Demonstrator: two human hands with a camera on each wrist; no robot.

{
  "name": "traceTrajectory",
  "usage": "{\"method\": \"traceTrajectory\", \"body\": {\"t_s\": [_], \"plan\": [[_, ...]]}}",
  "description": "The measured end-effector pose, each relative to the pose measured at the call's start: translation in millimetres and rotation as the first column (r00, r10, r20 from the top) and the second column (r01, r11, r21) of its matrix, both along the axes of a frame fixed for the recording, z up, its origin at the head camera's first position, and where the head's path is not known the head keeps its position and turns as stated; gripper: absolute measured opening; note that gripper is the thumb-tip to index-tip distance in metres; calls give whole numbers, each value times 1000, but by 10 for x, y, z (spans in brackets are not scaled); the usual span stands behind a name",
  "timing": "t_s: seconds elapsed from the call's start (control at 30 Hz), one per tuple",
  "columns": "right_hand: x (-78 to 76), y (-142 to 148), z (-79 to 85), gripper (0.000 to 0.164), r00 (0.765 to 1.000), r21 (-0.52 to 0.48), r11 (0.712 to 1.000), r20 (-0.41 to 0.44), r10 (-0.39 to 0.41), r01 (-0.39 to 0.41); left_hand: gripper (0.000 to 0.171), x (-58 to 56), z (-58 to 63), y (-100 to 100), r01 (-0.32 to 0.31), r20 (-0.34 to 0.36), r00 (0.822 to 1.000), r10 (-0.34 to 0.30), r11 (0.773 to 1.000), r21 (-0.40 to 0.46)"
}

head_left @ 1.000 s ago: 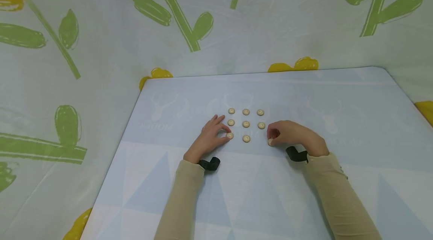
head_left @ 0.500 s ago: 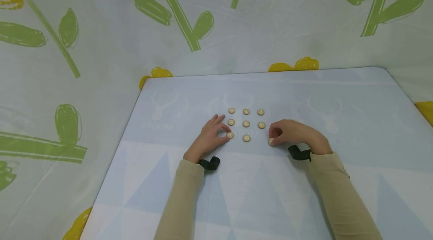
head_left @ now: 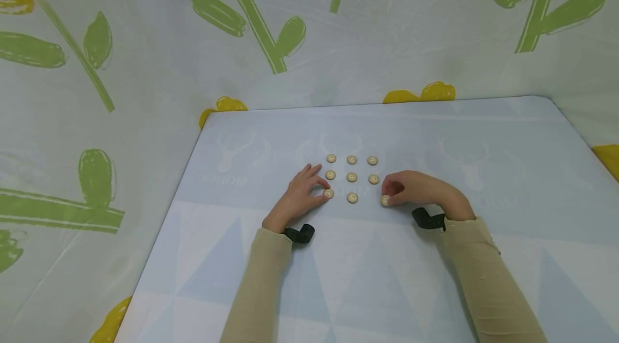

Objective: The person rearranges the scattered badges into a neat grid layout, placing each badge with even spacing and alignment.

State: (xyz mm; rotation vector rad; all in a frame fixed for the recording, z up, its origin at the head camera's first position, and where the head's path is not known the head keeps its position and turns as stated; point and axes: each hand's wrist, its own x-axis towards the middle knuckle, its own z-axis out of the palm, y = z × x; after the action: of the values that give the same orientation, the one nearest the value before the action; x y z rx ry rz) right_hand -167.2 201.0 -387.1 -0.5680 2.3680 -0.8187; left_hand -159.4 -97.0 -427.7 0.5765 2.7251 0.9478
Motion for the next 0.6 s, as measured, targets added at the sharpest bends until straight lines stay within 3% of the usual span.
{"method": "traceTrajectory", "body": {"t_s": [0.33, 0.6], "plan": [[-22, 0, 10, 16, 999, -99, 994, -12, -44, 43, 17, 3, 22, -3, 10, -8, 1000, -10, 1000, 5], [-57, 50, -45, 23, 988, -195, 969, 35, -151, 155, 16, 15, 31, 0, 14, -13, 1000, -14, 1000, 11]]}}
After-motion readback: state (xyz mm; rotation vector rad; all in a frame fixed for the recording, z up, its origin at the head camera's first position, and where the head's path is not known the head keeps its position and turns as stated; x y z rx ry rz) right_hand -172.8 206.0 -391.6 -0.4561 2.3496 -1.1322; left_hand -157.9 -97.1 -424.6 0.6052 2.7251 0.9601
